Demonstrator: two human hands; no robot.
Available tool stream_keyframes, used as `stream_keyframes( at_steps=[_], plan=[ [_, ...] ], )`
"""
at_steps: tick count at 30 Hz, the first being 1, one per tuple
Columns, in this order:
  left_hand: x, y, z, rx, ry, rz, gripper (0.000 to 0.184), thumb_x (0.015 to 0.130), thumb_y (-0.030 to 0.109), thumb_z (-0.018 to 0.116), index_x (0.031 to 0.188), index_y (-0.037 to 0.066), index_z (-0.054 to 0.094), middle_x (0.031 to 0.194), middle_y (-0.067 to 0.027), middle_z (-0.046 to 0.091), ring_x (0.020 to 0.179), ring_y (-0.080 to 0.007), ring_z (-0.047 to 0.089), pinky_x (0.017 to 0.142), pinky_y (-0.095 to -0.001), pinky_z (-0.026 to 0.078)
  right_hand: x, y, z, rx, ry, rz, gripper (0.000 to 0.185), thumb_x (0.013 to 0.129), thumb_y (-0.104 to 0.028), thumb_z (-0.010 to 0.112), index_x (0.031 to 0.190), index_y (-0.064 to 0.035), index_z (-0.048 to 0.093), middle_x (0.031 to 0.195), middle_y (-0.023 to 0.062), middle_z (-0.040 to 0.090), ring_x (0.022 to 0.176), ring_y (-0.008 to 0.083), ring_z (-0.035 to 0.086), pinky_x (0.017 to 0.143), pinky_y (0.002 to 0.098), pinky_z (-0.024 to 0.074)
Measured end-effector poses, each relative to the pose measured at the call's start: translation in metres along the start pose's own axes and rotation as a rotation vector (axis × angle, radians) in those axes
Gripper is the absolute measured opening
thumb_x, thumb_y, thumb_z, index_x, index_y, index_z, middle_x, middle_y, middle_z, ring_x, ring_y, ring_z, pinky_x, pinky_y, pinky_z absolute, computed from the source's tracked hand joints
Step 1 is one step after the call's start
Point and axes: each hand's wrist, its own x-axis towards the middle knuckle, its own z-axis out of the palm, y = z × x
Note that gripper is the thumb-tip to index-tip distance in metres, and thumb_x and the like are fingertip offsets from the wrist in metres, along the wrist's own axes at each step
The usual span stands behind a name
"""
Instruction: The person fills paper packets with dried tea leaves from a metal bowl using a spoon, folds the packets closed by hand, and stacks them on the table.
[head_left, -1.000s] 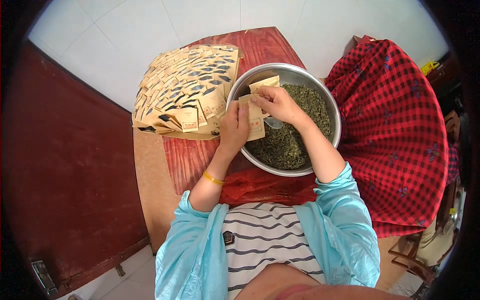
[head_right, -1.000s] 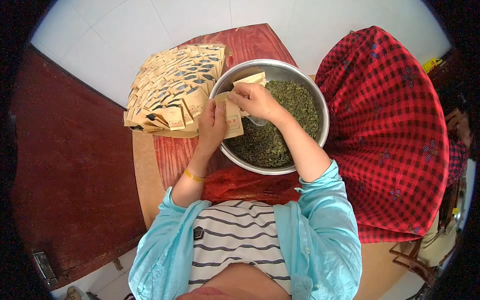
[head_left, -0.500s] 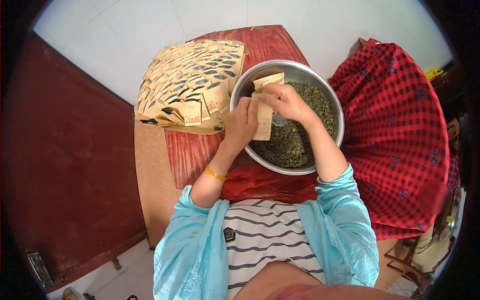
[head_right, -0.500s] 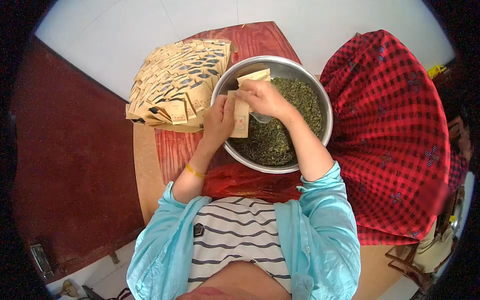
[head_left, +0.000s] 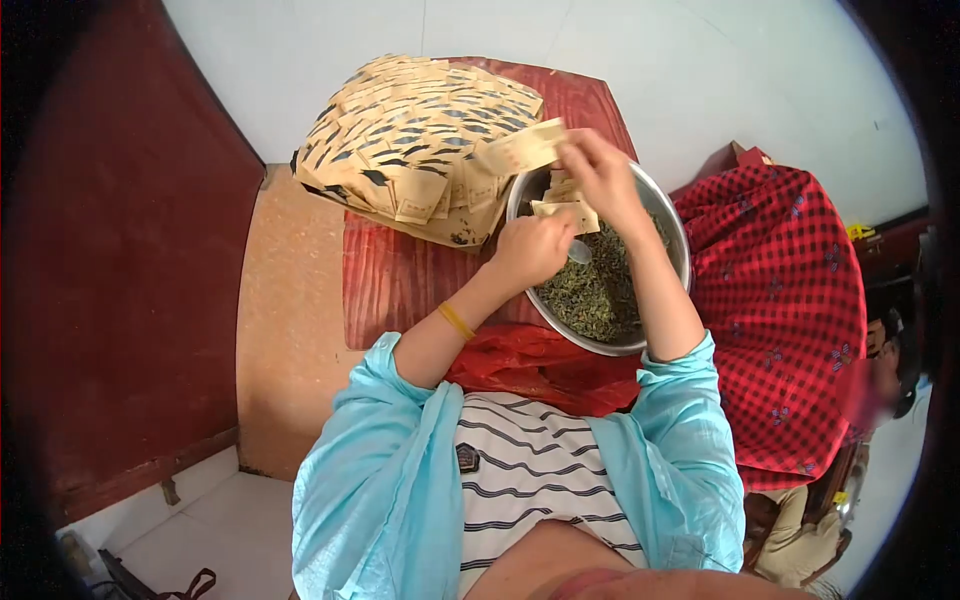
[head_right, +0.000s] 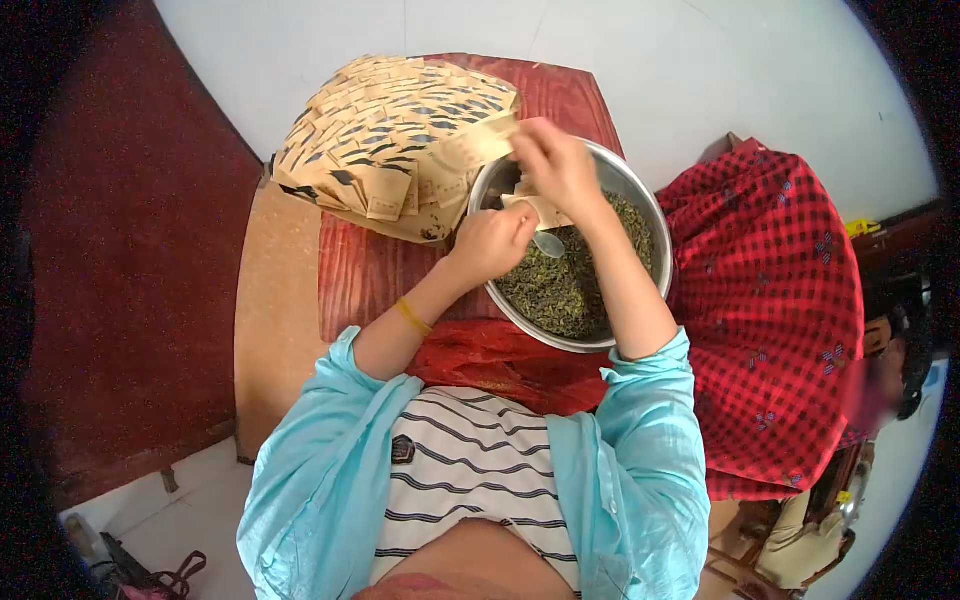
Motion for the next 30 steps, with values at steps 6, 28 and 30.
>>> stream_keyframes(
  at_steps=[6,28,30],
  plan=[
    [-0.007,0.0,0.0,-0.066,-0.001,0.078,0.02,0.09,0.023,0.055,0.092,0.006,0.066,0.072,-0.0192,0.066,0.07,-0.0397,0.065,0.066,-0.0507,0.051,0.03,-0.017,0.052,-0.533,-0.334,-0.247,0.019,0.089,-0.03,0.061,0.091,-0.0118,0.068,0.076,0.014,0.068,0.073,0.034,0.067,0.066,0.0448,0.0514],
    [-0.008,-0.001,0.0,0.147,-0.184,0.133,0.02,0.087,0.027,0.061,0.081,0.009,0.068,0.073,-0.0148,0.068,0.071,-0.0334,0.068,0.067,-0.0453,0.053,-0.048,0.095,-0.015,-0.076,-0.27,0.314,0.029,0.086,-0.01,0.063,0.115,-0.0029,0.064,0.094,0.0097,0.07,0.088,0.0186,0.067,0.079,0.0351,0.0538],
    [-0.008,0.0,0.001,0.166,-0.192,0.142,0.021,0.086,0.027,0.062,0.079,0.008,0.067,0.071,-0.0141,0.068,0.069,-0.0327,0.068,0.065,-0.0447,0.053,-0.058,0.092,-0.014,-0.337,-0.299,0.035,0.037,0.082,-0.01,0.068,0.119,-0.0047,0.063,0.1,0.0134,0.068,0.096,0.0286,0.065,0.084,0.0403,0.0508]
  ],
)
